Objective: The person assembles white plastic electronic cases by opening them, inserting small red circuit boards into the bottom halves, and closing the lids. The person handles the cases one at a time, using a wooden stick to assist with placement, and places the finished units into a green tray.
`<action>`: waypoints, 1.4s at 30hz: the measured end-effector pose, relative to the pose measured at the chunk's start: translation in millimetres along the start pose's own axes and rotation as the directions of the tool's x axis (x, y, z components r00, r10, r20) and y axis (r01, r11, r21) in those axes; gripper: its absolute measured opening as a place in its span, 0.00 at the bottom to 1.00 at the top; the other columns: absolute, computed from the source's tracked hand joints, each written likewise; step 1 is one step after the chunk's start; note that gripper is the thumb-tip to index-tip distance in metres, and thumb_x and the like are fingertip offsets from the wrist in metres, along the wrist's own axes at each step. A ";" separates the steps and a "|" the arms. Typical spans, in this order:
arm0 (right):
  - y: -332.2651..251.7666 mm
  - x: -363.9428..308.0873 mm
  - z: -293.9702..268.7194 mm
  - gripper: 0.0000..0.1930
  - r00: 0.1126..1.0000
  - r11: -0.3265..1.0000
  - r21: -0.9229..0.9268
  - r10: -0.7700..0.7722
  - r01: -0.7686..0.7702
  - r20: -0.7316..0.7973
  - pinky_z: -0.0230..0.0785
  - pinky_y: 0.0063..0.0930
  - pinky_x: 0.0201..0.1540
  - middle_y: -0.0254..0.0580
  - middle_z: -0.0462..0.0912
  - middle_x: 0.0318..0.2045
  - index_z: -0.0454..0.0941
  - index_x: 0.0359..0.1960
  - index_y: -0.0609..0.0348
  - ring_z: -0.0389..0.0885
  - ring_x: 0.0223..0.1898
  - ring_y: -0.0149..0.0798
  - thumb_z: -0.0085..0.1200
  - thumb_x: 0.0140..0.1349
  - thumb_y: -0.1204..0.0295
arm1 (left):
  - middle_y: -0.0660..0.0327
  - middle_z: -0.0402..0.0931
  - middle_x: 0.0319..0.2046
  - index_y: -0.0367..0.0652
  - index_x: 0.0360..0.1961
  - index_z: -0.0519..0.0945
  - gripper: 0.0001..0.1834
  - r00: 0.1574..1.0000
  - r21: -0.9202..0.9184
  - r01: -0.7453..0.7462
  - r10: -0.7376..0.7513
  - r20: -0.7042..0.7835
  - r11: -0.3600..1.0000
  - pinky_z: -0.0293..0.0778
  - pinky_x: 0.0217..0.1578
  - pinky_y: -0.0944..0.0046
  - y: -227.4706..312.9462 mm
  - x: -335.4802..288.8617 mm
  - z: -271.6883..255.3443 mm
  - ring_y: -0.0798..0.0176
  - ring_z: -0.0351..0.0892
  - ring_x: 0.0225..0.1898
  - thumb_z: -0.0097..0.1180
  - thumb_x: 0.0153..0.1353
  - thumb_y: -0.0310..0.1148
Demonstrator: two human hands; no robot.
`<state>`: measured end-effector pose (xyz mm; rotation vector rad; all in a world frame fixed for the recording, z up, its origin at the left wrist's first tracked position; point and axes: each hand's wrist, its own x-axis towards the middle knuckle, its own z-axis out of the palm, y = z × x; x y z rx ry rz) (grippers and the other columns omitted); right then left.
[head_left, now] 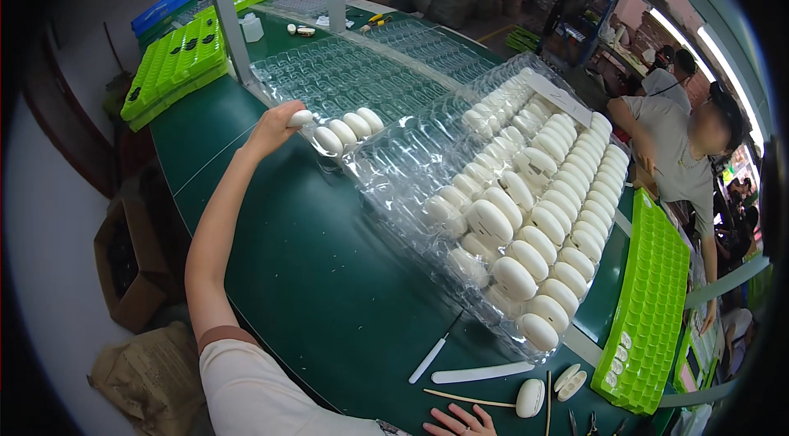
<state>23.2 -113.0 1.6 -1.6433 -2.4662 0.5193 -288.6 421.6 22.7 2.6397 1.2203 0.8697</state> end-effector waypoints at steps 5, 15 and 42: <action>0.8 -1.0 2.0 0.24 1.000 1.000 0.002 -0.009 0.009 -0.004 0.41 0.43 0.63 0.33 0.64 0.59 0.70 0.53 0.42 0.57 0.62 0.39 0.48 0.52 0.56 | 0.57 0.69 0.38 0.43 0.39 0.68 0.18 0.991 -0.001 0.026 -0.026 0.132 1.000 0.67 0.44 0.58 1.4 -7.4 -29.6 0.51 0.70 0.44 0.57 0.45 0.22; 1.0 -1.9 1.5 0.22 1.000 1.000 -0.003 -0.005 0.005 0.029 0.39 0.43 0.63 0.31 0.63 0.60 0.69 0.53 0.41 0.57 0.62 0.38 0.44 0.55 0.55 | 0.61 0.70 0.40 0.44 0.38 0.71 0.19 0.858 -0.109 -0.191 0.220 0.465 0.975 0.66 0.45 0.59 45.0 111.5 35.4 0.56 0.71 0.44 0.61 0.42 0.25; 2.0 -0.4 -0.8 0.22 0.998 1.000 -0.003 -0.018 0.018 -0.061 0.40 0.40 0.63 0.31 0.64 0.59 0.70 0.52 0.41 0.58 0.61 0.36 0.44 0.54 0.60 | 0.61 0.75 0.40 0.43 0.33 0.78 0.08 0.985 -0.266 -0.131 0.155 0.071 0.955 0.68 0.45 0.64 55.6 58.3 69.3 0.57 0.73 0.44 0.55 0.49 0.26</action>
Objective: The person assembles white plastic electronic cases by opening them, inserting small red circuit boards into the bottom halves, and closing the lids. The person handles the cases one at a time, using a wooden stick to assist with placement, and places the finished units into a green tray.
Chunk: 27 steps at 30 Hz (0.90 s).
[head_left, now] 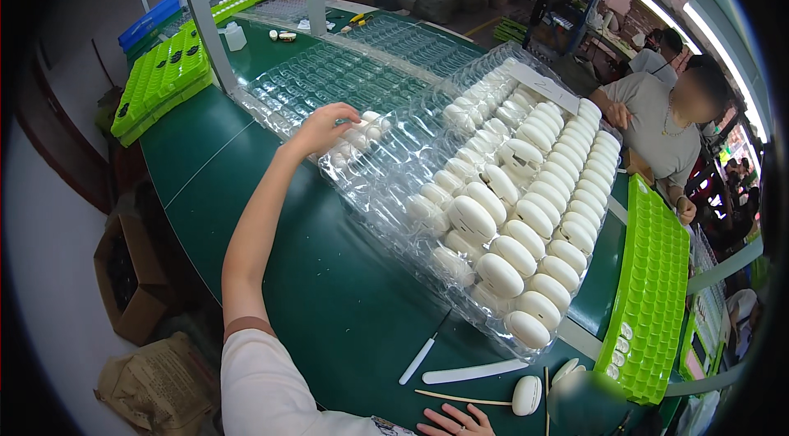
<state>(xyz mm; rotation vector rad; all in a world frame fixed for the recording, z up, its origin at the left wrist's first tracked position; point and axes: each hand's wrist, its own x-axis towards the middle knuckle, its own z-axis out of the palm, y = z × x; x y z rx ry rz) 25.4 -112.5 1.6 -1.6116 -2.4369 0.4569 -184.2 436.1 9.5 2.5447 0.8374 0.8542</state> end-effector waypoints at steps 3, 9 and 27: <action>-1.2 2.9 -3.4 0.21 1.000 1.000 0.017 0.014 -0.014 -0.009 0.41 0.40 0.63 0.30 0.64 0.59 0.70 0.52 0.41 0.58 0.61 0.36 0.44 0.54 0.61 | 0.59 0.76 0.37 0.40 0.34 0.77 0.09 0.981 0.071 0.003 -0.017 0.194 0.997 0.69 0.42 0.63 7.9 -12.7 -22.3 0.57 0.74 0.40 0.56 0.48 0.24; -2.7 4.3 -10.4 0.22 0.993 0.999 0.024 0.026 -0.029 0.113 0.41 0.39 0.63 0.28 0.62 0.60 0.67 0.54 0.38 0.56 0.62 0.34 0.45 0.55 0.57 | 0.60 0.76 0.36 0.42 0.35 0.78 0.11 0.960 0.285 -0.055 -0.028 0.280 0.957 0.68 0.43 0.59 13.6 -14.5 -17.4 0.54 0.72 0.42 0.56 0.48 0.29; -1.9 -0.2 -10.7 0.22 0.998 0.998 0.046 0.028 -0.031 0.063 0.41 0.38 0.63 0.27 0.61 0.60 0.67 0.54 0.38 0.56 0.62 0.33 0.44 0.56 0.58 | 0.54 0.71 0.46 0.42 0.49 0.63 0.14 0.899 -0.760 0.014 -0.341 -0.275 0.650 0.75 0.41 0.62 53.5 -22.9 -48.1 0.53 0.74 0.46 0.44 0.62 0.30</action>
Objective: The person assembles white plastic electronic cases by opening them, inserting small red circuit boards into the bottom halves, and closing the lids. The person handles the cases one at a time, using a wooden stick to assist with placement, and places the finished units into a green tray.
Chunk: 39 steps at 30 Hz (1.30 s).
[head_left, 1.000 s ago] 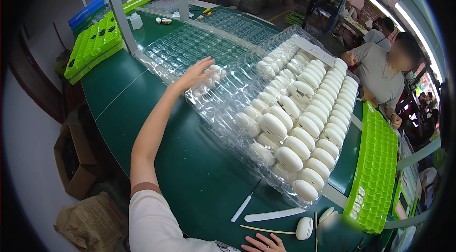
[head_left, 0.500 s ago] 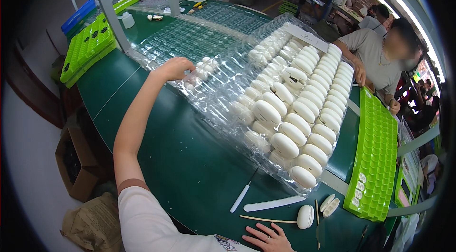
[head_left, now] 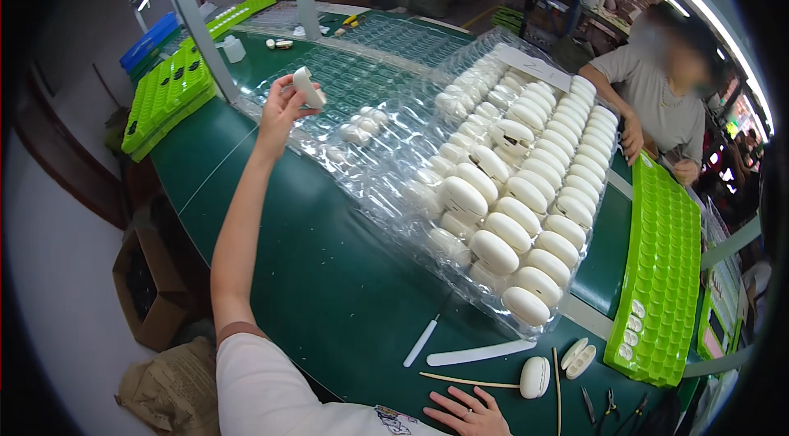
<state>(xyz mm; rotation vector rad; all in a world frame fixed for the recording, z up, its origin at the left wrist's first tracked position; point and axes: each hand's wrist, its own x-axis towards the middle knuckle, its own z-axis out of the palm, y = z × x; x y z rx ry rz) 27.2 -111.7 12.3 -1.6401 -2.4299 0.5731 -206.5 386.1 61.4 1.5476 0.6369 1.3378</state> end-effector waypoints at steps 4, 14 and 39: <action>-0.7 -0.8 5.4 0.21 0.997 0.998 0.065 0.009 -0.004 -0.073 0.42 0.39 0.63 0.30 0.64 0.59 0.71 0.52 0.42 0.58 0.62 0.36 0.46 0.54 0.61 | 0.52 0.67 0.49 0.46 0.59 0.55 0.25 0.979 -0.531 0.076 0.039 0.202 0.844 0.78 0.42 0.60 55.6 -37.3 66.5 0.49 0.73 0.48 0.47 0.61 0.33; 8.4 -6.4 2.7 0.22 0.997 0.981 0.193 0.009 0.007 -0.081 0.47 0.33 0.63 0.24 0.66 0.57 0.69 0.53 0.37 0.60 0.60 0.30 0.51 0.56 0.57 | 0.61 0.68 0.34 0.38 0.50 0.61 0.33 0.940 -0.404 -0.133 0.244 0.237 0.905 0.77 0.38 0.61 102.1 -122.2 192.3 0.55 0.77 0.41 0.64 0.48 0.39; 36.6 -4.4 -53.0 0.15 0.419 0.903 0.380 0.272 0.200 -0.866 0.67 0.35 0.47 0.36 0.79 0.41 0.75 0.28 0.55 0.73 0.49 0.47 0.66 0.36 0.77 | 0.61 0.70 0.26 0.40 0.33 0.65 0.11 0.919 -0.367 0.367 -0.271 0.288 0.855 0.70 0.31 0.71 129.7 -291.0 306.1 0.72 0.70 0.28 0.54 0.57 0.32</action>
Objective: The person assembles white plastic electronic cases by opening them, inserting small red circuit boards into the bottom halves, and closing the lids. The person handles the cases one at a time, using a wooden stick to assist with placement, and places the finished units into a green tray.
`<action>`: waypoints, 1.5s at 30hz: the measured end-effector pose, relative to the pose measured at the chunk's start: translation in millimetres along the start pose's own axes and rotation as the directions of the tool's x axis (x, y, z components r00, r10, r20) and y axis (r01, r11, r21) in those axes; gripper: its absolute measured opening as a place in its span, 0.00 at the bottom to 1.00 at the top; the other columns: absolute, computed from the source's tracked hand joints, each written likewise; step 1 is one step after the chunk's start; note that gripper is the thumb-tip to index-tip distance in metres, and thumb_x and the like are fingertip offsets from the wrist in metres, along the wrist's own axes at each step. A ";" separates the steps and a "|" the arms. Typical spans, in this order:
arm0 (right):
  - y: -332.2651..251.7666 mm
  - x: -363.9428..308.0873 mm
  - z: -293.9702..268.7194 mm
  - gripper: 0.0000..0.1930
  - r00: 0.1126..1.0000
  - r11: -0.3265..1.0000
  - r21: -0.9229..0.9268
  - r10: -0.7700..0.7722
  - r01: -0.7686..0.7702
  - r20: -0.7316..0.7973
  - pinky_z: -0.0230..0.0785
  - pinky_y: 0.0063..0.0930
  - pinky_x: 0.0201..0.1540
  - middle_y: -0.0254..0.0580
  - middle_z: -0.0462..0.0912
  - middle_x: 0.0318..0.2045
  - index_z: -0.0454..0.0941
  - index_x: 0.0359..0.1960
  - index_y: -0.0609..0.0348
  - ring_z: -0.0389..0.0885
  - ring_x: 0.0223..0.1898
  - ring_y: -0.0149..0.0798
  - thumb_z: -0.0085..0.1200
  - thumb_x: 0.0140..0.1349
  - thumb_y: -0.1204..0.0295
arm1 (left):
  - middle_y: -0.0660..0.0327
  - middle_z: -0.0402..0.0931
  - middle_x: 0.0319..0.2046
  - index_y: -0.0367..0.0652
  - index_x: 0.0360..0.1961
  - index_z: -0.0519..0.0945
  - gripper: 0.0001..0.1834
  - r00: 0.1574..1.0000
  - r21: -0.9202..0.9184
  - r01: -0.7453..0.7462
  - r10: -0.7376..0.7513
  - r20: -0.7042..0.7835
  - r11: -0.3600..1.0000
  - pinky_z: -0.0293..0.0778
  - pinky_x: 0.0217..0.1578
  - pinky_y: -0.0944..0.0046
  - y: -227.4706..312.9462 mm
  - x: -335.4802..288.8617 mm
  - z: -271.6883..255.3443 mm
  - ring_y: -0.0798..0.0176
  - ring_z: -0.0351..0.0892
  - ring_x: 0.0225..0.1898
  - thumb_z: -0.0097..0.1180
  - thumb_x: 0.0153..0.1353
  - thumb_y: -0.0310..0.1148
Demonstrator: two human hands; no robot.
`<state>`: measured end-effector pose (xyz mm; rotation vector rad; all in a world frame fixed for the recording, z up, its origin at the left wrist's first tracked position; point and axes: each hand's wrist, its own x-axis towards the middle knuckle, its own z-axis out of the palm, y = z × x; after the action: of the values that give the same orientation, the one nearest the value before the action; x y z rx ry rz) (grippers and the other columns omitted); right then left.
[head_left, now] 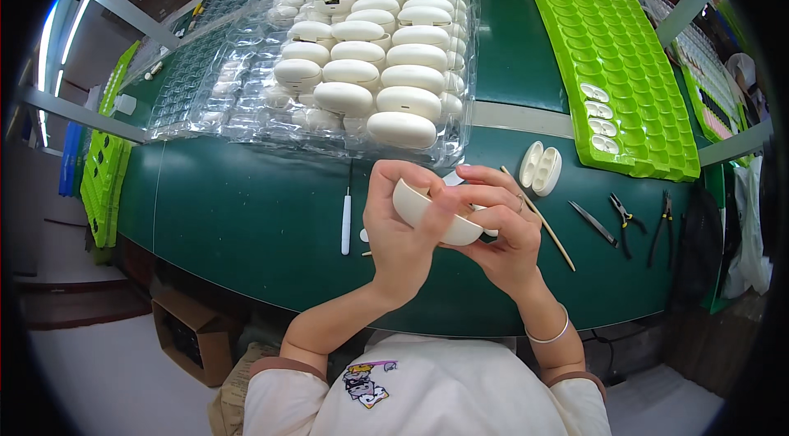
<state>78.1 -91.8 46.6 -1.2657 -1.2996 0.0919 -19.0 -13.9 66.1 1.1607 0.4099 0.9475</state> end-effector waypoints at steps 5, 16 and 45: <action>18.5 -15.8 -8.7 0.16 0.976 0.796 0.568 0.203 -0.208 0.073 0.60 0.38 0.56 0.42 0.78 0.44 0.75 0.34 0.56 0.67 0.55 0.47 0.64 0.41 0.81 | 0.56 0.75 0.21 0.36 0.19 0.70 0.25 0.989 0.020 0.140 -0.141 0.047 0.990 0.67 0.28 0.72 -8.1 12.2 -4.2 0.72 0.71 0.24 0.33 0.67 0.42; 14.7 -20.4 -26.9 0.20 0.962 0.959 0.081 0.268 -0.272 0.056 0.68 0.32 0.41 0.44 0.75 0.37 0.70 0.40 0.58 0.74 0.39 0.47 0.59 0.43 0.82 | 0.58 0.74 0.35 0.40 0.50 0.71 0.32 0.830 0.518 -0.444 0.118 0.545 0.731 0.69 0.26 0.73 -23.1 17.0 -0.3 0.66 0.72 0.30 0.68 0.40 0.29; 21.6 -32.0 -16.3 0.19 0.829 0.571 0.651 0.533 -0.500 0.170 0.66 0.30 0.49 0.42 0.76 0.39 0.72 0.39 0.64 0.75 0.43 0.35 0.62 0.42 0.84 | 0.59 0.69 0.27 0.30 0.53 0.65 0.25 0.967 0.101 -0.135 0.109 0.229 0.986 0.69 0.12 0.75 -25.8 -2.1 -21.1 0.73 0.70 0.22 0.37 0.66 0.42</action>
<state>90.9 -115.0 14.1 -0.9428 -0.6819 0.8877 -24.5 -5.3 34.3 1.3958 0.2158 0.8961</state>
